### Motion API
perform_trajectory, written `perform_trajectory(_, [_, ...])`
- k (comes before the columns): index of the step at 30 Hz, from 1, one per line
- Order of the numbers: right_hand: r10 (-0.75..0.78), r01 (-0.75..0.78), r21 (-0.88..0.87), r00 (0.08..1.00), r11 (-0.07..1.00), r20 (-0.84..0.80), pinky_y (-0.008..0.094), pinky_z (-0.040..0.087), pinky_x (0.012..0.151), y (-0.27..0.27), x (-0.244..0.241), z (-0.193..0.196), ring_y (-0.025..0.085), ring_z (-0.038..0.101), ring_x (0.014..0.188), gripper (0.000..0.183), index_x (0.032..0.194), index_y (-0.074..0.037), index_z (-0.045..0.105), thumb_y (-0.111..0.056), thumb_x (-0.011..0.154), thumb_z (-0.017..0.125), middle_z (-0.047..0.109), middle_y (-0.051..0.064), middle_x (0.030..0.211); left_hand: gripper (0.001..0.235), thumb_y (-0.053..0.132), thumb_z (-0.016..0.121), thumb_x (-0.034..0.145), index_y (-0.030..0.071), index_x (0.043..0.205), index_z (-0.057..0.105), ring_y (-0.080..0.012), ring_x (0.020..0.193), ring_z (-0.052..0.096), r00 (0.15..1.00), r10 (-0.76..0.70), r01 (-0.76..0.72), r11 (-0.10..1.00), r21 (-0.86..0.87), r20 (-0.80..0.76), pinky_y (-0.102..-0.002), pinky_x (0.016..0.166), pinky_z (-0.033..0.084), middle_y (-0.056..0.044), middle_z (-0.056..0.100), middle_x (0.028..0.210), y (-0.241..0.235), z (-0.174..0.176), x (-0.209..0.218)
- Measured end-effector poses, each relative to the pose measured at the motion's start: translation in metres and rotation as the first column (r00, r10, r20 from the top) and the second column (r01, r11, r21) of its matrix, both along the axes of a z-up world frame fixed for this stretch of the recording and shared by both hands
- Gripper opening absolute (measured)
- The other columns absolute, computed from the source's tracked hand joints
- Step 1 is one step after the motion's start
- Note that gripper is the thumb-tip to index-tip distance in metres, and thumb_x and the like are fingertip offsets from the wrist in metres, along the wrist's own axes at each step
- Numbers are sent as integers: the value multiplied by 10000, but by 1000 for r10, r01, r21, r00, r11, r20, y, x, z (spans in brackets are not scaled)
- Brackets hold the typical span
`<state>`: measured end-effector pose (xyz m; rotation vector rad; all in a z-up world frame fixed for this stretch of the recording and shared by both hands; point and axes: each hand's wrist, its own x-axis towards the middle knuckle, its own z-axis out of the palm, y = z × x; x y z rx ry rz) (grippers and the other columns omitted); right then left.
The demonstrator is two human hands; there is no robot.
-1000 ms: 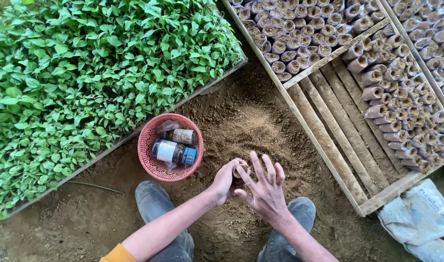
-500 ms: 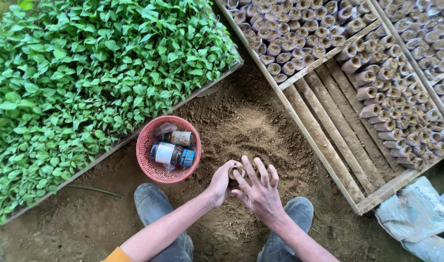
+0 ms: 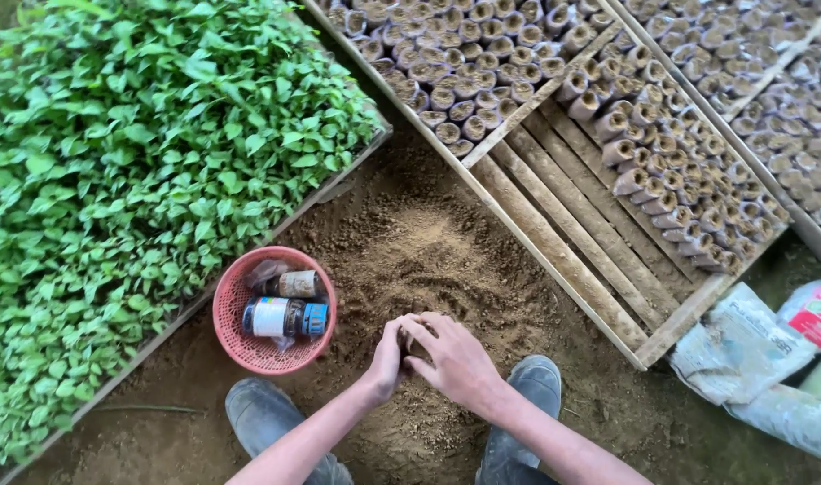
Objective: Filling small biodegradable pots with soil and planting seeds in a nursery tray.
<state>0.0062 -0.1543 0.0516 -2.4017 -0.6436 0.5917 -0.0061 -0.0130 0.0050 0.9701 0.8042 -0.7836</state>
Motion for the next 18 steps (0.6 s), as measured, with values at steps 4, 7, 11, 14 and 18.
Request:
perform_trajectory(4, [-27, 27, 73, 1000, 997, 5, 466, 496, 1021, 3, 1, 3, 337, 604, 1154, 514, 1375, -38, 551, -143, 900, 717, 592, 212, 1336, 590, 498, 197, 1047, 152, 1000, 672, -109, 541, 341, 999, -36, 36, 999, 7, 1, -291, 462, 219, 4, 502, 679, 1, -6, -1])
perform_trajectory(7, [-2, 0, 39, 998, 999, 55, 452, 517, 967, 0, 0, -6, 330, 608, 1105, 467, 1319, -18, 571, -154, 899, 723, 607, 214, 1305, 627, 542, 195, 1029, 152, 1072, 684, -145, 634, 481, 999, -40, 40, 999, -28, -19, -302, 474, 262, -44, 631, 794, 1, -9, -2])
perform_trajectory(11, [-105, 132, 68, 947, 989, -304, 436, 505, 972, -7, 15, 9, 287, 601, 1130, 350, 1273, -85, 608, -207, 945, 614, 613, 155, 1260, 623, 590, 204, 1039, 158, 1004, 651, -134, 538, 342, 994, -84, 80, 996, -49, -66, -303, 494, 232, -15, 493, 653, 1, -18, -6])
perform_trajectory(14, [-193, 240, 23, 830, 970, -523, 353, 533, 927, -21, 30, 20, 200, 624, 1021, 325, 1252, -124, 648, -247, 959, 581, 660, 88, 1161, 673, 649, 152, 980, 161, 1191, 564, -233, 992, 413, 977, -212, 211, 977, -29, -24, -439, 854, 303, -89, 515, 1101, 1, 14, 8])
perform_trajectory(18, [-314, 378, -9, 755, 926, -576, 228, 532, 753, -61, 58, 34, 100, 644, 824, 179, 999, -152, 721, -241, 943, 576, 719, 6, 982, 576, 471, 254, 1008, 105, 1349, 540, -146, 792, 602, 884, -456, 436, 884, 169, 100, -271, 616, 463, -102, 709, 1112, 5, 29, 17])
